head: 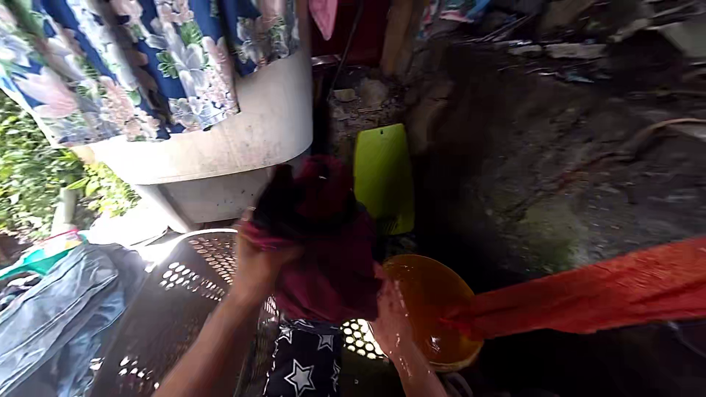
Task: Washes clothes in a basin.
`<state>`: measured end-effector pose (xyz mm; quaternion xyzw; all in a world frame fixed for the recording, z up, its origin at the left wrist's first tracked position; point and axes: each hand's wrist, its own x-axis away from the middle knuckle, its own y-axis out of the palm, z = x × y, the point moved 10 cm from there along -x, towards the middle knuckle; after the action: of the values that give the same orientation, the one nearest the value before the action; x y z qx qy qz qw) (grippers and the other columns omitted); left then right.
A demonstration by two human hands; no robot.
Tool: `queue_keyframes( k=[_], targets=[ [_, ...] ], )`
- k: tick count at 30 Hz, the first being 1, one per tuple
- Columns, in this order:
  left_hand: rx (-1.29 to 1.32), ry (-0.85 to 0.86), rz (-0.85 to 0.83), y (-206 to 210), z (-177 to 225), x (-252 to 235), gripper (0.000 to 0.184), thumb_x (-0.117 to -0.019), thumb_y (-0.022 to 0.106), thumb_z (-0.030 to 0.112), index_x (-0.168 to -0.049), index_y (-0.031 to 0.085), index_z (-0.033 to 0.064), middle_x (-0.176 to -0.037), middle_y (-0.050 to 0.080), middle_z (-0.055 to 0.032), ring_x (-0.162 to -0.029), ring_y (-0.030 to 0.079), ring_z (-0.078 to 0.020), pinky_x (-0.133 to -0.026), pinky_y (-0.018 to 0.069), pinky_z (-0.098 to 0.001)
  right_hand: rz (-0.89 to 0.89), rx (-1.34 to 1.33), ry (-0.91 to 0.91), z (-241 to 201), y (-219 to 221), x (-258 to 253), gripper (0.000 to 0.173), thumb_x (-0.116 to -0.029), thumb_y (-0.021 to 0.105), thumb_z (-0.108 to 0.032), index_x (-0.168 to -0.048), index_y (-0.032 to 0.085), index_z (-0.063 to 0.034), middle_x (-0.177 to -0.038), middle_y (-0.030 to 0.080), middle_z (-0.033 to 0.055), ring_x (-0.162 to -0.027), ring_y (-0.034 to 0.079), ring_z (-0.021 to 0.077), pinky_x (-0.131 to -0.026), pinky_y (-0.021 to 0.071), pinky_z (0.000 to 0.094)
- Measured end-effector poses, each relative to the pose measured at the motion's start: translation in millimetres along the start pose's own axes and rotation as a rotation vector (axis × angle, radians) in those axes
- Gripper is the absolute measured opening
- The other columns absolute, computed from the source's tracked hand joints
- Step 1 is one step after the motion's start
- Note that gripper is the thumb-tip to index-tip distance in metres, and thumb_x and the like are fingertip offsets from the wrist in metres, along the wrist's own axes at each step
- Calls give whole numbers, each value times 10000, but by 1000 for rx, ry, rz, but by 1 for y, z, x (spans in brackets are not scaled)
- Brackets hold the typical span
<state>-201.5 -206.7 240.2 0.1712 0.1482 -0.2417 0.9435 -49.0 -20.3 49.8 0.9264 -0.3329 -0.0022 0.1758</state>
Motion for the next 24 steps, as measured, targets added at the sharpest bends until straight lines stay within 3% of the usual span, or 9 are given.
queue_keyframes(
  k=[2,5,7,10,13,16,17,20,24],
  targets=[
    [112,-132,-122,58,-44,10,515,-688,715,-100,-1166,602,56,-914,744,38,-848,719,-49,-780,627,-276,33,-235,-94,-33,-23,5,648,-1065,175,-587,-1495,401,-158,-1274,675,-35,-1135,665,94,-898,597,346],
    [364,-611,-123,124,-139,39,226,-883,572,-97,-1075,564,22,-813,673,-38,-725,674,-101,-674,594,-293,227,-312,-192,-72,-80,17,502,-1101,189,-462,-1157,619,-211,-962,758,-98,-905,722,26,-785,629,273],
    [384,-877,-128,153,-208,64,124,-1016,513,86,-1123,557,43,-854,664,-69,-751,665,-140,-683,581,-332,392,-106,-214,-79,-128,26,357,-1105,286,-308,-1318,537,-170,-1094,711,-67,-988,686,17,-842,605,256],
    [184,-1045,-255,173,-293,95,562,-1072,553,295,-1537,339,66,-1340,591,-208,-1185,618,-282,-1002,526,-465,519,433,-176,-82,-169,26,620,-1000,557,-237,-1543,374,-1,-1513,481,174,-1356,496,171,-1114,430,360],
    [-211,-1059,-462,179,-338,101,795,-1053,580,315,-1633,98,64,-1578,381,-278,-1436,447,-375,-1152,416,-546,254,971,-121,-57,-158,-10,730,-935,701,-290,-1528,420,28,-1555,430,276,-1471,398,376,-1220,304,544],
    [-678,-831,-779,183,-329,66,718,-987,677,248,-1573,330,20,-1484,503,-288,-1373,512,-422,-1122,420,-586,-22,1380,305,20,-158,-38,822,-942,727,-366,-1620,316,-150,-1654,268,253,-1522,230,499,-1203,155,709],
    [-794,-740,-874,185,-324,53,627,-989,668,276,-1520,442,31,-1429,562,-269,-1321,560,-417,-1088,444,-602,-87,1452,506,48,-167,-40,816,-966,696,-353,-1639,266,-186,-1676,192,258,-1518,201,530,-1170,196,745],
    [-828,-609,-1045,196,-306,29,466,-1028,606,316,-1414,581,57,-1303,657,-223,-1191,647,-368,-1009,492,-596,-191,1593,865,103,-189,-42,615,-997,594,-257,-1550,425,-47,-1601,363,266,-1459,356,495,-1091,342,724],
    [-570,-576,-1036,206,-287,12,400,-1051,584,230,-1379,582,2,-1235,691,-200,-1076,688,-275,-948,534,-464,-272,1655,988,131,-191,-47,557,-1019,570,-260,-1459,494,73,-1594,327,329,-1501,220,539,-1133,124,796]
  ],
)
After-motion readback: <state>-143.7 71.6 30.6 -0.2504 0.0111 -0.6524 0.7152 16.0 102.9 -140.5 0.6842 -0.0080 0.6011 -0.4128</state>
